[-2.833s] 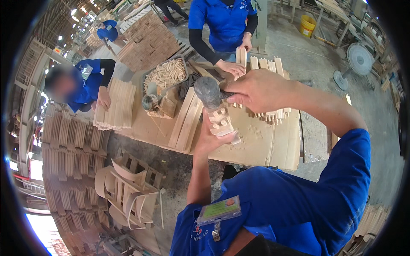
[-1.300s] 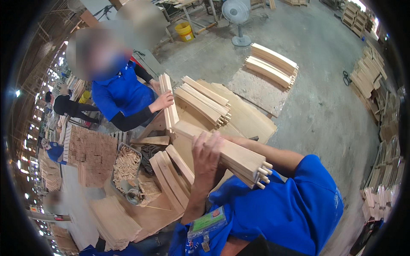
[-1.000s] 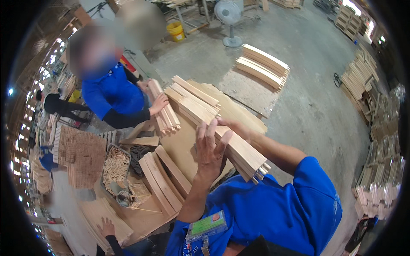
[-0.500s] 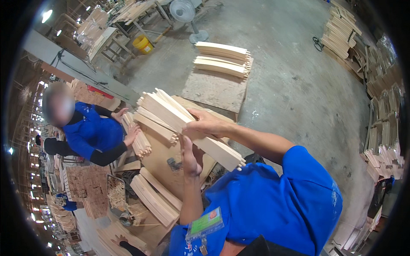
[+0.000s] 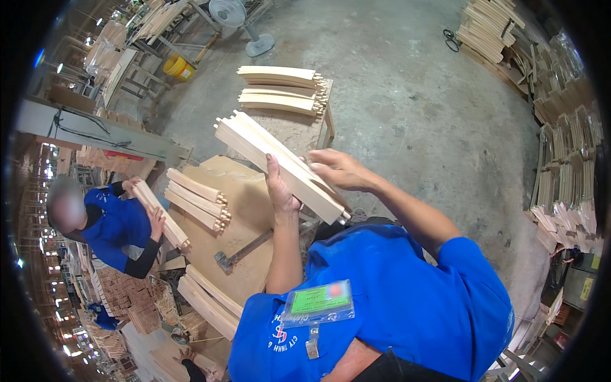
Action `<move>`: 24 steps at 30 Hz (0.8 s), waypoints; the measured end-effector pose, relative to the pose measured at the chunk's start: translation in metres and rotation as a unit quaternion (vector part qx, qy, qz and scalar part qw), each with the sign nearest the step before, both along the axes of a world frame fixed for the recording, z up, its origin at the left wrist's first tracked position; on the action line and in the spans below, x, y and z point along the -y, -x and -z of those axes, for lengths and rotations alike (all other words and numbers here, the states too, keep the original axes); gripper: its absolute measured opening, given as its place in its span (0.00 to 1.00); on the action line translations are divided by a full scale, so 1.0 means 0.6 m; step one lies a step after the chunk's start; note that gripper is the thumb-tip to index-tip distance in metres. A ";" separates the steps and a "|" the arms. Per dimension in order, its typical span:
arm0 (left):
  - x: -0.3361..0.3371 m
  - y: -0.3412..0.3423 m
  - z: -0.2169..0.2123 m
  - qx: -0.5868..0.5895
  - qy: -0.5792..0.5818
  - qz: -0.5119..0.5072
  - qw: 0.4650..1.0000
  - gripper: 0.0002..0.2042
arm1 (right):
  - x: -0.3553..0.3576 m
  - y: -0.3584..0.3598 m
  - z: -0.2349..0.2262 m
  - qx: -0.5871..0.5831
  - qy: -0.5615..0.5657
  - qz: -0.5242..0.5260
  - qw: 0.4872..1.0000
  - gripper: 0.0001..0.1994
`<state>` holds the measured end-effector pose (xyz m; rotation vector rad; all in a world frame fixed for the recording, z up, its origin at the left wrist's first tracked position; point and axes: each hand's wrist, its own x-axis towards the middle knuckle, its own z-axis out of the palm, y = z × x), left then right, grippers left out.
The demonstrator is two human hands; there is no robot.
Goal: The person inserts small wooden dowels into pre-drilled holes on a wooden block and uses a hammer to tap them flush. The person repeats this process for multiple dowels on the same block and then stacks the finished pieces with others on the workbench.
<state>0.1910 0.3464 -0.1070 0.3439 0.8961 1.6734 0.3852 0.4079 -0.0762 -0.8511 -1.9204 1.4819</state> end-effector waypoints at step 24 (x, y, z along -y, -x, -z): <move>-0.617 0.183 0.177 -0.093 0.234 -0.232 0.939 0.60 | -0.432 -0.096 0.057 0.172 0.250 0.140 0.942 0.24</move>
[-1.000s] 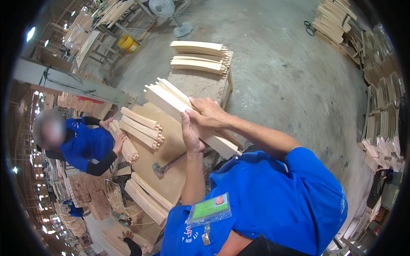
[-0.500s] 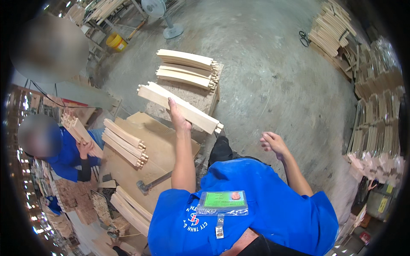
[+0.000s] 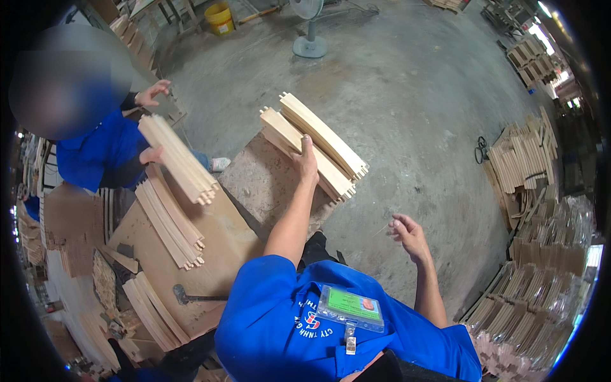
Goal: The person inserts small wooden dowels into pre-drilled holes on a wooden block and uses a hammer to tap them flush. The person repeats this process for multiple dowels on the same block and then stacks the finished pieces with others on the workbench.
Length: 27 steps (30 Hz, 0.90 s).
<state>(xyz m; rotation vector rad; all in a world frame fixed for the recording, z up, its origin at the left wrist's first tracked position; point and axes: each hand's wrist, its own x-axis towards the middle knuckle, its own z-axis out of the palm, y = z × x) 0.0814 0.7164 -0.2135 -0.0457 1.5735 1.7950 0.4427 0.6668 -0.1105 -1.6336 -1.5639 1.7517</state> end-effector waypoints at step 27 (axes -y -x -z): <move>-0.088 0.020 -0.015 -0.038 0.343 0.020 0.938 0.46 | -0.363 0.463 0.161 0.003 0.039 -0.397 0.917 0.40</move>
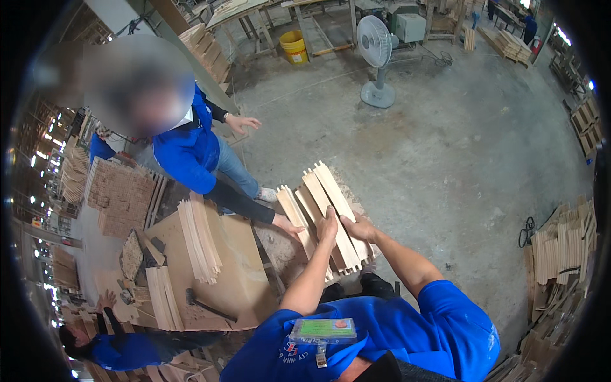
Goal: The person inserts small wooden dowels into pre-drilled holes on a wooden block and uses a hammer to tap them flush. The person repeats this process for multiple dowels on the same block and then stacks the finished pieces with others on the workbench.
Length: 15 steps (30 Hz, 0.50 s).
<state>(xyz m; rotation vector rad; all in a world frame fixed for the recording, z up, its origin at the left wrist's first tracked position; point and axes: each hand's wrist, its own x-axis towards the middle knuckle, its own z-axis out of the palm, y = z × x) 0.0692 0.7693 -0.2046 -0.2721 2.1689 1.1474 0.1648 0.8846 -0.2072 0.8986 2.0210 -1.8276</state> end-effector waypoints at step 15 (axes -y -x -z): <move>-0.009 -0.026 0.014 0.076 -0.092 -0.031 0.992 0.59 | -0.034 0.000 0.019 -0.062 0.055 0.017 0.996 0.43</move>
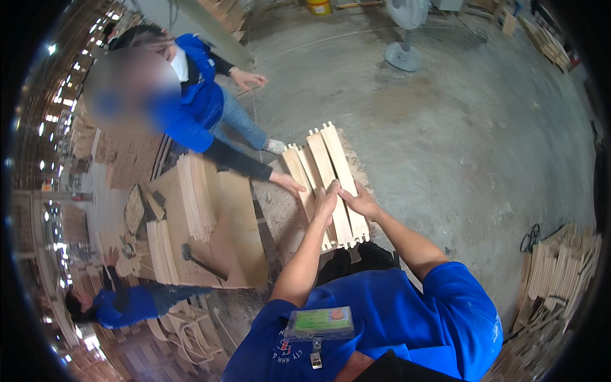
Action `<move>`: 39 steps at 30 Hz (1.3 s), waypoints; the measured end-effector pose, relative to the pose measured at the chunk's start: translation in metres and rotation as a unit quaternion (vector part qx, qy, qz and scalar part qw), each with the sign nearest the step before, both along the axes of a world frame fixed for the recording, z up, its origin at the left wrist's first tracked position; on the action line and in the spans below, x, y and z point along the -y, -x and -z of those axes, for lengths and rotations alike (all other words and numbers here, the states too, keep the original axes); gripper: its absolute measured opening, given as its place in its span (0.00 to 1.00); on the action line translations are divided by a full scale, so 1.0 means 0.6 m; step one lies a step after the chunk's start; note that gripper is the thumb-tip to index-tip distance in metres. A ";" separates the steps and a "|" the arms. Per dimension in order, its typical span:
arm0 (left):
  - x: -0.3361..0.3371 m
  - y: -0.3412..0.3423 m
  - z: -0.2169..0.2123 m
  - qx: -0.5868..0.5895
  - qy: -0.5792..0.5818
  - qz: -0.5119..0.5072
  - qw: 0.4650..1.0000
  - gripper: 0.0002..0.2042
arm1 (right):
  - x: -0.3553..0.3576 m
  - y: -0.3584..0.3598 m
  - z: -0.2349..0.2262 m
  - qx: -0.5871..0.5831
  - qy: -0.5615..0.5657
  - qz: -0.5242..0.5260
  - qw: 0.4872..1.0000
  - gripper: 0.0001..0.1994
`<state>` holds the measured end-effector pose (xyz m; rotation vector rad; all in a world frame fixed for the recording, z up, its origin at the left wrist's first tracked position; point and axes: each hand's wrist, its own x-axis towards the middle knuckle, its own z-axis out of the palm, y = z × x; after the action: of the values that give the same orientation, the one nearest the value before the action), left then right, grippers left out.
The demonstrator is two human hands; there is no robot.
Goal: The person inserts small wooden dowels into pre-drilled holes on a wooden block and uses a hammer to tap them flush. The person repeats this process for multiple dowels on the same block and then stacks the finished pieces with others on the workbench.
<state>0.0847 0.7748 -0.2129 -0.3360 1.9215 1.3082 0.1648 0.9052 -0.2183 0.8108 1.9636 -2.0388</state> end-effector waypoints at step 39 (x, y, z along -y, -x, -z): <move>0.989 -0.877 -0.015 0.118 0.168 -0.369 0.906 0.21 | 0.344 -0.038 -0.114 -0.055 -0.587 0.188 0.786 0.34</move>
<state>0.6109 0.1811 -0.2041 -1.4431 1.8626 1.2843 0.1875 0.6986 -0.1502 1.3533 3.3130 -0.6981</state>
